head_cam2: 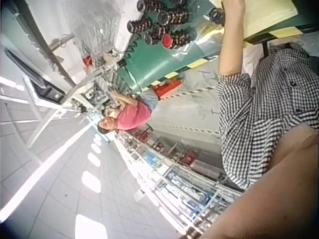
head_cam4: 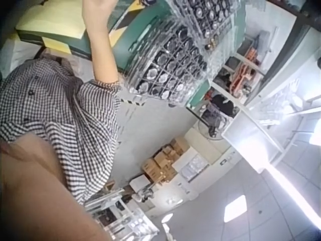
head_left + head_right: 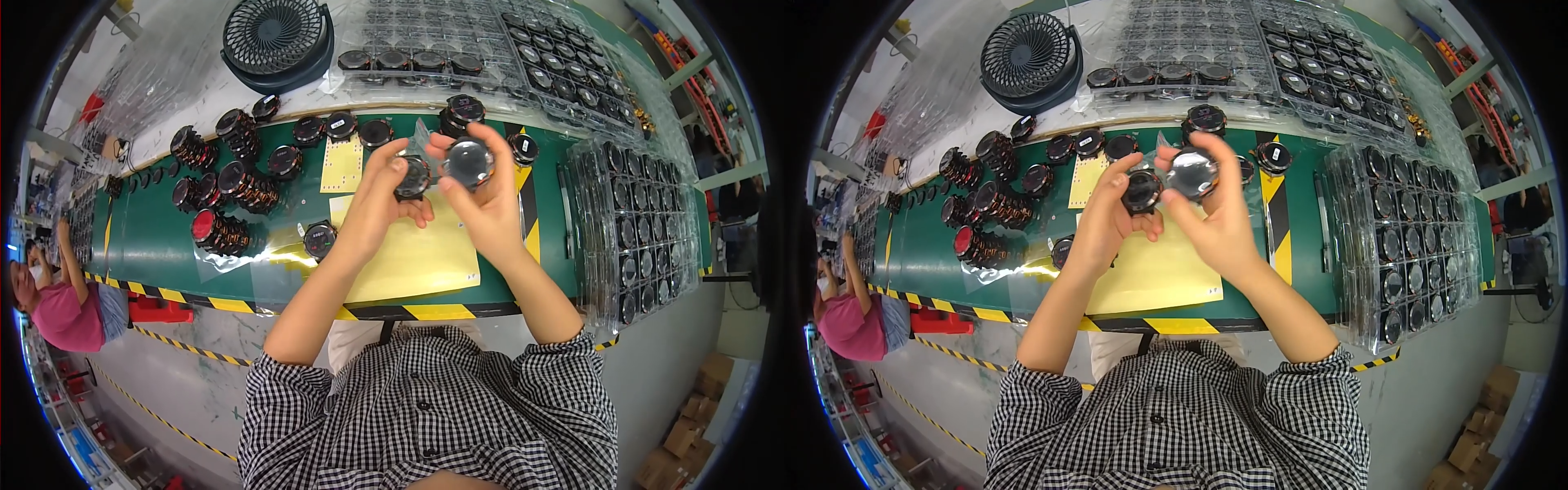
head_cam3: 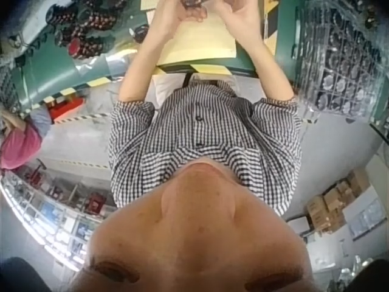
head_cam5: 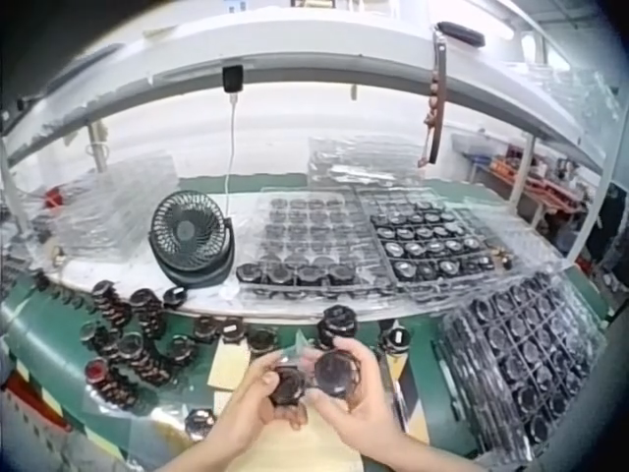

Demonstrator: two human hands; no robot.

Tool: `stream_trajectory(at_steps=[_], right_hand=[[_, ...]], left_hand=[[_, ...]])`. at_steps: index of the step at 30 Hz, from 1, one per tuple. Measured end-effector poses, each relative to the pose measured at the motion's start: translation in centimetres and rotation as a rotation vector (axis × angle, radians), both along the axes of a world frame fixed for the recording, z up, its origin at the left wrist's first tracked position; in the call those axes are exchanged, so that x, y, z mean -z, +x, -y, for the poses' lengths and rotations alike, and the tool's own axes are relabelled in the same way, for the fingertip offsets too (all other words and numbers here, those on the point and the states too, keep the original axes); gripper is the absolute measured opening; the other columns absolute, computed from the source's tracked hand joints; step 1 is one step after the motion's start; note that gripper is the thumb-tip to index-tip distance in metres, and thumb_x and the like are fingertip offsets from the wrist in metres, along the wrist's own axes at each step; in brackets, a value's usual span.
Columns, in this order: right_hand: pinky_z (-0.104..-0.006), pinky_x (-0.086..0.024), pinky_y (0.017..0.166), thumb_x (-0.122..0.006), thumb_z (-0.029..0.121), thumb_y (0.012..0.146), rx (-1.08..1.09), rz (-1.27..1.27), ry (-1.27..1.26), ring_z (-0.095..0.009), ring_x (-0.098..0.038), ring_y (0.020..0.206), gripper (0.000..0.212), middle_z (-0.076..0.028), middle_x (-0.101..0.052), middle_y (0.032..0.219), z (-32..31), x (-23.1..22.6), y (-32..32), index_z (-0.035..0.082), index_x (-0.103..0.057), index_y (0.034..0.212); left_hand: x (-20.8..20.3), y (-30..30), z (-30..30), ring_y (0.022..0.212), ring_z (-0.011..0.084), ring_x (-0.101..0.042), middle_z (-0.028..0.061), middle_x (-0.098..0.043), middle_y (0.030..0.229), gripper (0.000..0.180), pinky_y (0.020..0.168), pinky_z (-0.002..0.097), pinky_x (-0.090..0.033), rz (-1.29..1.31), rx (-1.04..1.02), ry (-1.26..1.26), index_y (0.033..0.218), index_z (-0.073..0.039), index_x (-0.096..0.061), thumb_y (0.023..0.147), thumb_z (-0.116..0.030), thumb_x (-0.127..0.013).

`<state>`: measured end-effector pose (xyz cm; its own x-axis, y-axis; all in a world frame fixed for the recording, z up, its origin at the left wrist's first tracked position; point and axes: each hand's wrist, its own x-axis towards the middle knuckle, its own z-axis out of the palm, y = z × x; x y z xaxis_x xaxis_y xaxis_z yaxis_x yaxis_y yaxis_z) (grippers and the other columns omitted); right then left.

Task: The person assembles small circular electronic components at an assembly line workbench, inspecting them as they work. The components are manipulated with tweezers.

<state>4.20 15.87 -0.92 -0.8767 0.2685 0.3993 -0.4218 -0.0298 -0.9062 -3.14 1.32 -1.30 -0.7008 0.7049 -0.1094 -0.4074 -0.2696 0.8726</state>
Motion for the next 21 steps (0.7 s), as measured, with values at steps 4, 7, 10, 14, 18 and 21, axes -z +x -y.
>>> stream_trajectory(at_steps=[4, 7, 10, 14, 18, 21], right_hand=[[-0.0428, -0.031, 0.108, -0.077, 0.013, 0.071, 0.130, 0.051, 0.613, -0.036, -0.035, 0.134, 0.068, -0.018, -0.046, 0.136, 0.4, 0.7, 0.6, 0.004, -0.042, 0.129], [-0.0441, -0.032, 0.108, -0.080, 0.016, 0.068, 0.204, 0.006, 0.675, -0.038, -0.035, 0.134, 0.075, -0.018, -0.044, 0.138, 0.7, 0.6, 0.5, 0.004, -0.041, 0.131], [-0.0442, -0.033, 0.107, -0.082, 0.017, 0.065, 0.180, 0.023, 0.591, -0.037, -0.036, 0.133, 0.083, -0.018, -0.043, 0.139, 0.7, 0.1, 1.0, 0.004, -0.039, 0.135], [-0.0405, -0.040, 0.101, -0.083, 0.015, 0.065, 0.206, -0.083, 0.656, -0.035, -0.045, 0.126, 0.080, -0.018, -0.048, 0.134, 1.0, -0.2, 1.2, 0.002, -0.044, 0.134], [-0.0381, -0.044, 0.096, -0.082, 0.013, 0.064, 0.232, -0.147, 0.660, -0.034, -0.051, 0.122, 0.074, -0.015, -0.055, 0.129, 0.9, -0.7, 1.6, 0.001, -0.049, 0.130], [-0.0381, -0.045, 0.096, -0.081, 0.012, 0.063, 0.230, -0.202, 0.697, -0.034, -0.051, 0.121, 0.074, -0.014, -0.056, 0.129, 0.8, -0.7, 1.6, 0.000, -0.049, 0.129]], left_hand=[[0.2, 1.2, -0.6, 0.087, 0.0217, -0.061, 0.0156, -0.052, 0.116, 0.050, 0.070, 0.0345, -0.053, -0.116, -0.001, -0.045, 0.143, -0.007, -0.027, 0.096, -0.022, -0.039], [0.3, 1.4, -0.8, 0.084, 0.0231, -0.062, 0.0152, -0.055, 0.115, 0.057, 0.074, 0.0342, -0.052, -0.277, -0.069, -0.107, 0.146, -0.010, -0.026, 0.090, -0.014, -0.038], [-0.2, 0.9, -0.3, 0.077, 0.0275, -0.062, 0.0173, -0.057, 0.107, 0.056, 0.074, 0.0364, -0.052, 0.230, 0.068, 0.225, 0.146, -0.010, -0.026, 0.090, -0.013, -0.035], [0.6, 0.4, -0.1, 0.077, 0.0280, -0.063, 0.0162, -0.057, 0.110, 0.056, 0.073, 0.0364, -0.053, 0.358, 0.291, 0.538, 0.145, -0.010, -0.030, 0.090, -0.019, -0.035], [0.7, 0.7, -0.3, 0.079, 0.0272, -0.063, 0.0167, -0.057, 0.110, 0.058, 0.075, 0.0361, -0.052, 0.330, 0.316, 0.552, 0.147, -0.010, -0.027, 0.090, -0.019, -0.035], [0.7, 0.9, -0.5, 0.081, 0.0263, -0.062, 0.0175, -0.057, 0.111, 0.061, 0.077, 0.0356, -0.052, 0.279, 0.370, 0.614, 0.148, -0.010, -0.024, 0.089, -0.020, -0.036]])
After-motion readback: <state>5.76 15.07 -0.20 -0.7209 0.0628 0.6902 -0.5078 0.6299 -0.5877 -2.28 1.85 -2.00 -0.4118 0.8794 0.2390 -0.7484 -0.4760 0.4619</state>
